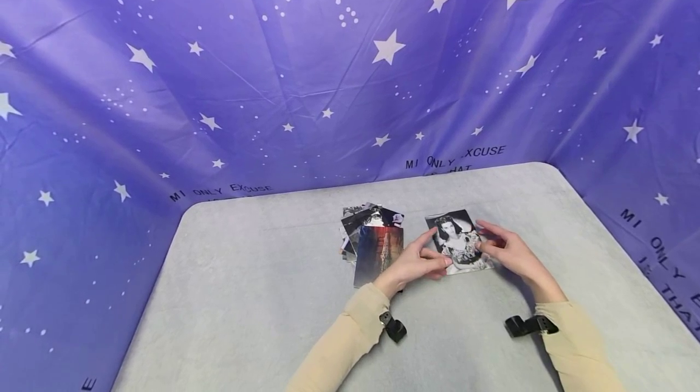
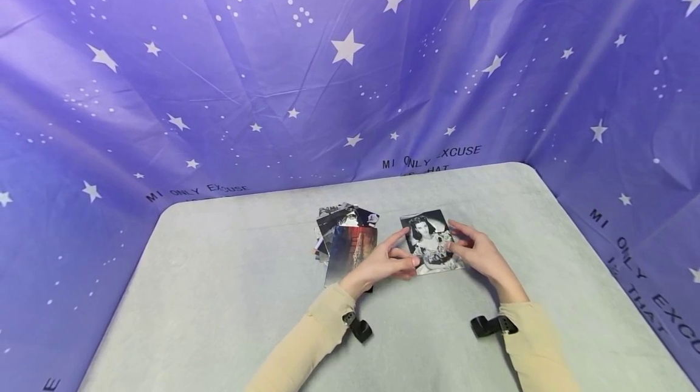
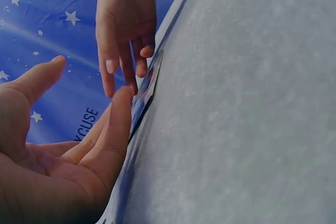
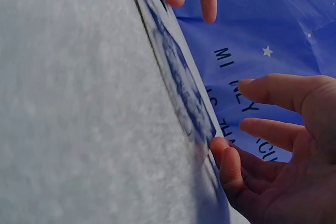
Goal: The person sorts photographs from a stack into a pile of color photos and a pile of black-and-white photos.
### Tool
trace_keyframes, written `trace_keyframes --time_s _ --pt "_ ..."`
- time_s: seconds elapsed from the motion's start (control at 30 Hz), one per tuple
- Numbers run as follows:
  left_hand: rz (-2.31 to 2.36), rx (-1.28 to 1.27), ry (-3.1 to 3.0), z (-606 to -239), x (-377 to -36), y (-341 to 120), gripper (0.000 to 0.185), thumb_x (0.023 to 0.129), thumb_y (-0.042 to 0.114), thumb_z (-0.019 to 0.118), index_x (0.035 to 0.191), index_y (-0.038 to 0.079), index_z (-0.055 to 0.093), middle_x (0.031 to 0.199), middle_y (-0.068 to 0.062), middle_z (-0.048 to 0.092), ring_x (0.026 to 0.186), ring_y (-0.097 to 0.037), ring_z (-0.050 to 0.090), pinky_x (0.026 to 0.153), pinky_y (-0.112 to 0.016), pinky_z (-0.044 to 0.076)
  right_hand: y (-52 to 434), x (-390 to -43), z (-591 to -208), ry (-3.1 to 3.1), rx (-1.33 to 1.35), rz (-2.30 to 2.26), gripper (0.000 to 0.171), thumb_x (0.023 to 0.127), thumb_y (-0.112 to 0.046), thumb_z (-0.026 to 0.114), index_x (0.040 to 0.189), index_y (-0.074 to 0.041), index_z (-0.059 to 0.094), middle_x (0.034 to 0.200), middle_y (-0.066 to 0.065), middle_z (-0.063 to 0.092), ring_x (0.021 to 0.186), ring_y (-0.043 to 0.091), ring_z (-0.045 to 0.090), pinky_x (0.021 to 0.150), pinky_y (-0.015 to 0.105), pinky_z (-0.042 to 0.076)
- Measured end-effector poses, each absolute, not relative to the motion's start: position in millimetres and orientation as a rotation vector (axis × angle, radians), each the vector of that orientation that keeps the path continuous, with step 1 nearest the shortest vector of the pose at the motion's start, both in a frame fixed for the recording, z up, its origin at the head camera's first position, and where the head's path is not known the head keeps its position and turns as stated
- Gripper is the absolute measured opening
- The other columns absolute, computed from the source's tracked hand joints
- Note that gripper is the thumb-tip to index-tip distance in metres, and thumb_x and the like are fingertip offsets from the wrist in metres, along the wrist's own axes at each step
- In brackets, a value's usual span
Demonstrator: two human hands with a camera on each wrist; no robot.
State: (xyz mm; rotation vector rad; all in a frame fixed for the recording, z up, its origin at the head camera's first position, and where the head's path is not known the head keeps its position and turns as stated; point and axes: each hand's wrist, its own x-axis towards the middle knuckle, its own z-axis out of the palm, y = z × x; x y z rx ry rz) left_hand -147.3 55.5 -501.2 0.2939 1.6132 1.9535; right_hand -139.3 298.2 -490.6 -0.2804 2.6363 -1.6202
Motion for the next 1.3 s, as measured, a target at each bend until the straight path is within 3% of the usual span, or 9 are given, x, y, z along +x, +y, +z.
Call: trace_keyframes --time_s 0.2,0.47,0.63,0.8,0.9,1.07,1.2,1.3 --pt "1.940 0.330 1.681 -501 -148 48 0.080 0.087 0.001 0.068 0.153 0.009 0.024 0.097 -0.009 0.069 0.089 -0.032 0.067 0.077 -0.037 0.056 295 -138 -485 2.668 -0.308 -1.603 0.057 0.090 -0.002 0.062 0.140 0.011 0.038 0.120 0.035 0.054 0.082 0.003 0.059 0.067 0.018 0.048" --pt "1.981 0.322 1.751 -503 -152 33 0.078 0.086 0.001 0.067 0.153 0.008 0.026 0.111 -0.019 0.065 0.092 -0.037 0.066 0.074 -0.038 0.057 273 -142 -488 2.566 -0.406 -1.629 0.056 0.091 -0.003 0.061 0.140 0.010 0.040 0.123 0.034 0.054 0.088 0.008 0.061 0.069 0.022 0.051" --pt "1.986 0.309 1.757 -499 -148 20 0.077 0.087 0.001 0.067 0.152 0.006 0.026 0.115 -0.024 0.062 0.095 -0.040 0.065 0.077 -0.039 0.056 258 -142 -489 2.513 -0.455 -1.657 0.054 0.090 -0.001 0.060 0.139 0.012 0.040 0.123 0.034 0.055 0.094 0.019 0.064 0.076 0.020 0.051" --pt "1.968 0.324 1.804 -502 -151 9 0.077 0.087 0.004 0.068 0.152 0.007 0.026 0.115 -0.024 0.062 0.089 -0.033 0.067 0.073 -0.036 0.056 245 -142 -487 2.480 -0.492 -1.660 0.052 0.090 0.001 0.059 0.137 0.013 0.041 0.119 0.033 0.057 0.094 0.027 0.065 0.073 0.023 0.052" --pt "1.979 0.327 1.816 -500 -152 0 0.077 0.088 0.004 0.067 0.153 0.007 0.025 0.118 -0.027 0.060 0.092 -0.039 0.065 0.075 -0.041 0.056 236 -143 -487 2.464 -0.511 -1.647 0.051 0.090 0.001 0.059 0.137 0.014 0.042 0.119 0.032 0.058 0.095 0.032 0.064 0.072 0.024 0.052" --pt "2.029 0.303 1.800 -499 -153 -14 0.077 0.088 0.000 0.064 0.152 0.003 0.022 0.120 -0.031 0.057 0.095 -0.045 0.063 0.079 -0.046 0.055 221 -142 -489 2.408 -0.491 -1.658 0.051 0.090 0.001 0.060 0.137 0.013 0.042 0.120 0.032 0.058 0.092 0.031 0.064 0.058 0.031 0.054" --pt "2.069 0.260 1.805 -498 -154 -27 0.076 0.089 0.001 0.064 0.152 0.002 0.022 0.121 -0.031 0.056 0.092 -0.034 0.066 0.080 -0.044 0.055 211 -141 -491 2.366 -0.476 -1.669 0.053 0.089 0.000 0.061 0.137 0.012 0.042 0.120 0.032 0.057 0.089 0.029 0.063 0.052 0.029 0.051" --pt "2.111 0.222 1.808 -498 -154 -37 0.075 0.090 0.002 0.064 0.152 0.002 0.022 0.122 -0.032 0.055 0.089 -0.027 0.066 0.080 -0.043 0.055 205 -140 -491 2.345 -0.472 -1.677 0.054 0.089 0.000 0.061 0.137 0.012 0.042 0.119 0.032 0.057 0.090 0.032 0.063 0.057 0.028 0.052"
